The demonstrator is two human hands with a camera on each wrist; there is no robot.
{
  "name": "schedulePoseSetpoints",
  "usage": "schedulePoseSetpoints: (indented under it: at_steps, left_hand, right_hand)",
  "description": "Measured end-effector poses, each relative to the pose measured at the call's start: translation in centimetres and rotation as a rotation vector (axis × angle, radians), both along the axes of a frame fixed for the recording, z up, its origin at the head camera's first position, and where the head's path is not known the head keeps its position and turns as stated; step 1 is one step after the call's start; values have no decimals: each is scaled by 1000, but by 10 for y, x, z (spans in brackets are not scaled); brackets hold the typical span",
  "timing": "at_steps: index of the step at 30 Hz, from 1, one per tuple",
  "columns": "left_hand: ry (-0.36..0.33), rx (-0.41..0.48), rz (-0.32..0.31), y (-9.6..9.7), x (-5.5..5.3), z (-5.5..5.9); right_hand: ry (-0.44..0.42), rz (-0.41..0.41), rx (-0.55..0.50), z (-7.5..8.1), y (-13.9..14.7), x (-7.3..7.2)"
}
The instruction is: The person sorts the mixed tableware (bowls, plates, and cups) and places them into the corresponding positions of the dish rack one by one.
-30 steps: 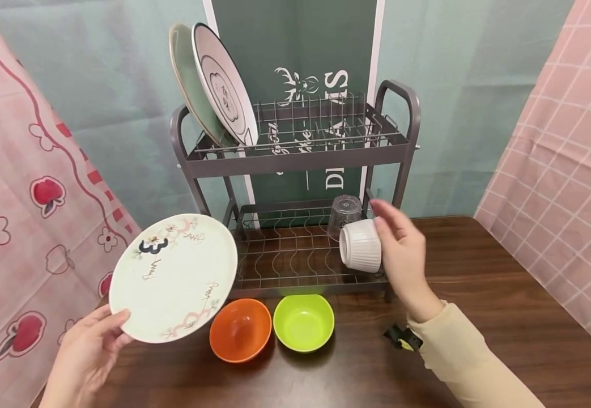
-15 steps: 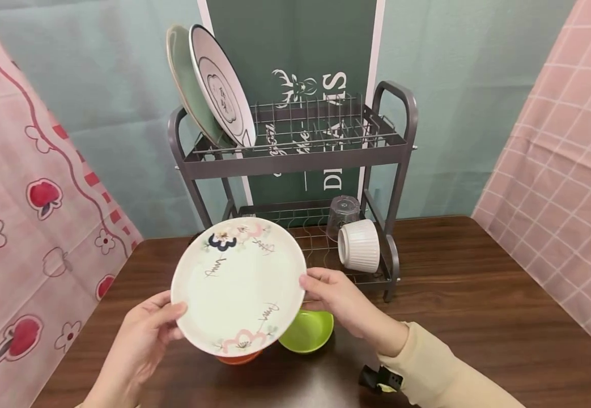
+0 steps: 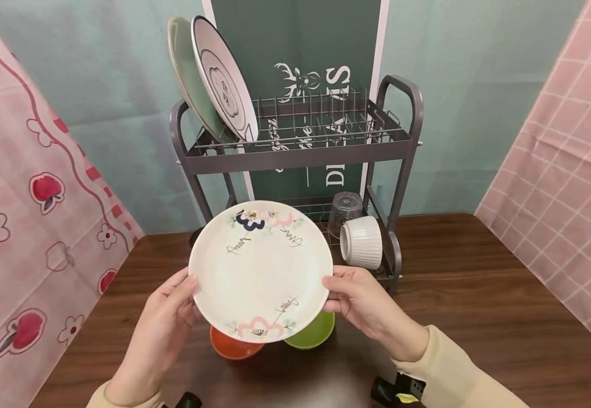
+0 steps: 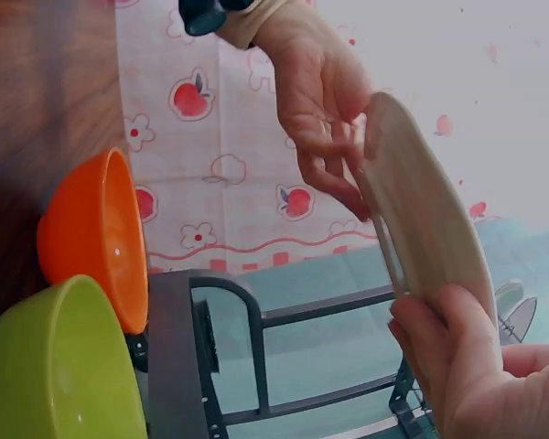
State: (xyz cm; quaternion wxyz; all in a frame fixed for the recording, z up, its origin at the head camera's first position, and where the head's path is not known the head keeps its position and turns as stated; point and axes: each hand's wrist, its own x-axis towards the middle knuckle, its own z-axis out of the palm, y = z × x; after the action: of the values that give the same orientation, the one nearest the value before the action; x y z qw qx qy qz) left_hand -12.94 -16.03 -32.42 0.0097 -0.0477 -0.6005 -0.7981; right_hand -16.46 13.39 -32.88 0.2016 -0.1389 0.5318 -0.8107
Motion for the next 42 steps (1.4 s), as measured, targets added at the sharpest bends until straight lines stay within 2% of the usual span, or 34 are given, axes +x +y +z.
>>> schedulePoseSetpoints:
  at_steps: [4,6,10,15,18,21,24,26,27,29,33,35,36,39,42]
  left_hand:
    - [123,20,-66,18,9,1]
    - [155,0,-56,29,14,3]
    - [144,-32,35,47,21,6]
    - [128,9,123,54,23,13]
    - [106,16,211,55,24,22]
    - [96,59,292,57,21,33]
    - [139,120,320,60,16,45]
    - [198,173,335,62,12,54]
    - [237,200,339,63,10,58]
    - [332,250,341,64,4,66]
    - [493,357,337,63,-8,80]
    - [545,387,347,63,-14,86]
    - [560,405,357,64,-16,89]
    - [596,424,381,65,-24,97]
    - [625,426,394,67,-30,105]
  right_hand:
    - [0,19,-106,3,0,5]
    - [10,25,-147,6,-2,8]
    - [44,21,-187,12,-7,12]
    - [98,-14,-189,17,-12,13]
    - [125,-19,-171,22,-13,12]
    - [157,4,-158,28,-14,9]
    - [235,-18,-156,36,-11,1]
    - [320,-107,-153,42,-3,-7]
    - [366,-177,-155,44,2,-12]
    - [444,-365,-173,48,15,-25]
    - [485,-735,-283,51,40,-53]
    - [489,-877,-340,51,51,-66]
    - [494,-943,-336,50,56,-73]
    - [505,-1100,-232,46,68,-89]
    - [457,-1154,-106,40,76,-101]
